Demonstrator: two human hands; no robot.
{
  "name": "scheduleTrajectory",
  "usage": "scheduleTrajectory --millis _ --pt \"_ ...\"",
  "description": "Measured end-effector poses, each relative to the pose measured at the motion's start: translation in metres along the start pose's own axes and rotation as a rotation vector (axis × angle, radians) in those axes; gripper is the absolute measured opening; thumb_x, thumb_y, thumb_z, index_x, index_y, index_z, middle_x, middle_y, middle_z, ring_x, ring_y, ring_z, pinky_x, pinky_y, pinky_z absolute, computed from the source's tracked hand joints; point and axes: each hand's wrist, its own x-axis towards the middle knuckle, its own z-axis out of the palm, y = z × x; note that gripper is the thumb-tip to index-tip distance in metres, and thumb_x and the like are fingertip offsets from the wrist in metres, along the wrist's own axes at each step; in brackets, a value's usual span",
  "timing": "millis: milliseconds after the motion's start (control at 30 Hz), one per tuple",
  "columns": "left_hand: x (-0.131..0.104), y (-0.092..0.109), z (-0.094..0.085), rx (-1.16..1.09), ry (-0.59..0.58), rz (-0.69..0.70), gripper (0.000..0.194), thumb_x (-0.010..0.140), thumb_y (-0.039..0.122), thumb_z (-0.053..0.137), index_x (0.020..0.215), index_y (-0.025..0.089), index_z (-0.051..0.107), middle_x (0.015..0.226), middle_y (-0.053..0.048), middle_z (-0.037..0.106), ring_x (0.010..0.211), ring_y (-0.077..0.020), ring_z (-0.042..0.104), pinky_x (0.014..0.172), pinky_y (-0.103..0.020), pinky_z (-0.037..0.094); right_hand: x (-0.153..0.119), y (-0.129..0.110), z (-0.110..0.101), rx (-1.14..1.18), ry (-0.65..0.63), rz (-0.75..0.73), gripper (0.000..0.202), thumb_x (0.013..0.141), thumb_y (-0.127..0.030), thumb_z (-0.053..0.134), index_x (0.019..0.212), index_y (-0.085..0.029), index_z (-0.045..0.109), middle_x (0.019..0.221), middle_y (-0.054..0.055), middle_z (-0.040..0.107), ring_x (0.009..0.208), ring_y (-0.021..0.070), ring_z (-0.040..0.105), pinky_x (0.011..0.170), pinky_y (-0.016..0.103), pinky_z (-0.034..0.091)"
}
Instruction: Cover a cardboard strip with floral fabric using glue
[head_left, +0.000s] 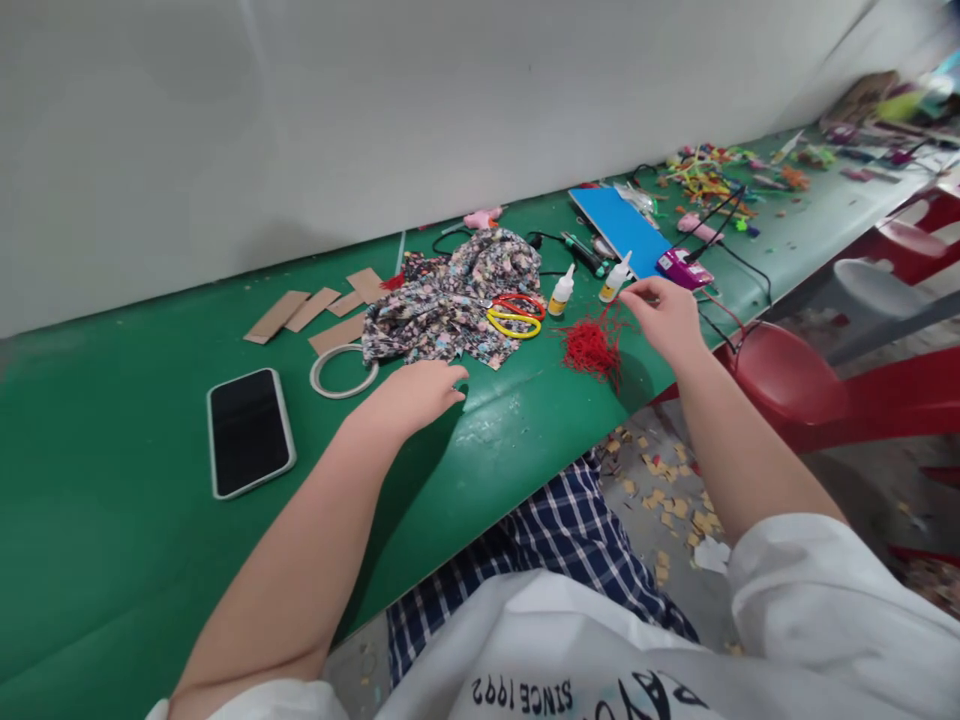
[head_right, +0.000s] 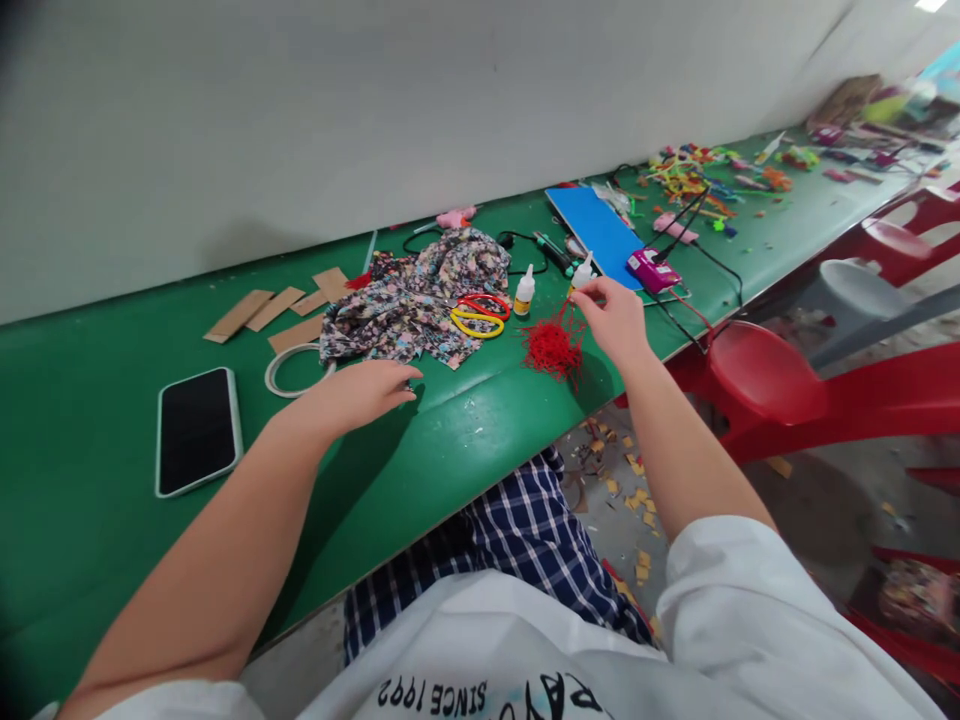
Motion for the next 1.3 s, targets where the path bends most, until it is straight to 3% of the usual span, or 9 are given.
scheduleTrajectory --millis 100,200,300,400,467,567,667,1000,1300 --pt "0.001 -0.002 0.001 0.014 -0.018 0.003 0.028 0.082 0.029 0.053 0.109 0.02 0.056 0.106 -0.008 0.059 0.098 -0.0221 0.057 0.078 -0.027 0.043 0.002 -0.005 0.001 0.007 0.009 0.003 0.017 0.076 -0.033 0.056 0.081 -0.02 0.064 0.078 0.004 0.067 0.071 0.0168 0.06 0.067 0.031 0.046" --pt "0.001 -0.005 0.003 0.026 -0.026 -0.003 0.022 0.076 0.022 0.059 0.098 0.02 0.059 0.103 -0.008 0.059 0.095 -0.0226 0.057 0.075 -0.027 0.043 -0.003 0.001 0.012 -0.045 -0.122 -0.018 0.02 0.077 -0.033 0.056 0.089 -0.019 0.064 0.088 0.006 0.068 0.079 0.0188 0.061 0.074 0.034 0.047" --pt "0.002 -0.008 0.004 0.035 -0.022 -0.025 0.021 0.075 0.017 0.057 0.095 0.02 0.059 0.102 -0.007 0.057 0.093 -0.0222 0.057 0.072 -0.027 0.043 -0.016 0.011 0.028 -0.139 -0.356 -0.047 0.048 0.074 -0.039 0.061 0.116 -0.017 0.055 0.111 0.012 0.062 0.09 0.0234 0.061 0.081 0.039 0.047" --pt "0.003 -0.01 0.005 0.045 -0.02 -0.056 0.019 0.074 0.014 0.053 0.091 0.02 0.06 0.099 -0.007 0.057 0.091 -0.0215 0.057 0.069 -0.026 0.043 -0.029 0.02 0.04 -0.221 -0.415 -0.107 0.07 0.073 -0.047 0.061 0.132 -0.016 0.041 0.125 0.015 0.054 0.11 0.0284 0.053 0.091 0.042 0.042" --pt "0.003 -0.01 0.005 0.055 -0.013 -0.08 0.018 0.074 0.014 0.052 0.089 0.02 0.06 0.097 -0.007 0.058 0.089 -0.0214 0.057 0.068 -0.025 0.043 -0.034 0.023 0.045 -0.261 -0.408 -0.127 0.063 0.073 -0.043 0.062 0.128 -0.016 0.047 0.122 0.014 0.056 0.111 0.0287 0.052 0.092 0.042 0.041" --pt "0.002 -0.009 0.005 0.071 0.001 -0.118 0.017 0.074 0.014 0.05 0.087 0.02 0.06 0.097 -0.008 0.058 0.089 -0.0225 0.057 0.069 -0.027 0.044 -0.034 0.025 0.047 -0.282 -0.392 -0.118 0.034 0.075 -0.031 0.061 0.107 -0.019 0.064 0.105 0.01 0.066 0.097 0.0263 0.059 0.087 0.04 0.044" --pt "0.001 -0.009 0.003 0.084 0.011 -0.157 0.017 0.075 0.013 0.049 0.086 0.019 0.06 0.097 -0.009 0.058 0.089 -0.0245 0.057 0.069 -0.029 0.045 -0.029 0.024 0.044 -0.275 -0.344 -0.092 0.019 0.077 -0.025 0.056 0.09 -0.021 0.069 0.091 0.006 0.07 0.085 0.0238 0.062 0.079 0.038 0.046" --pt "0.002 -0.019 0.002 0.045 -0.003 -0.216 0.018 0.077 0.016 0.048 0.09 0.022 0.059 0.098 -0.008 0.061 0.09 -0.0228 0.058 0.073 -0.028 0.046 0.0 0.005 0.012 -0.093 -0.188 -0.016 0.018 0.072 -0.029 0.059 0.083 -0.02 0.07 0.075 0.001 0.07 0.067 0.0159 0.062 0.066 0.03 0.046" --pt "0.0 -0.019 -0.001 -0.019 -0.01 -0.176 0.016 0.08 0.018 0.045 0.09 0.021 0.058 0.1 -0.006 0.061 0.088 -0.0211 0.058 0.068 -0.026 0.045 0.02 -0.009 -0.009 -0.067 -0.023 -0.033 0.019 0.074 -0.035 0.059 0.08 -0.02 0.07 0.081 0.003 0.07 0.076 0.0192 0.061 0.07 0.032 0.044"
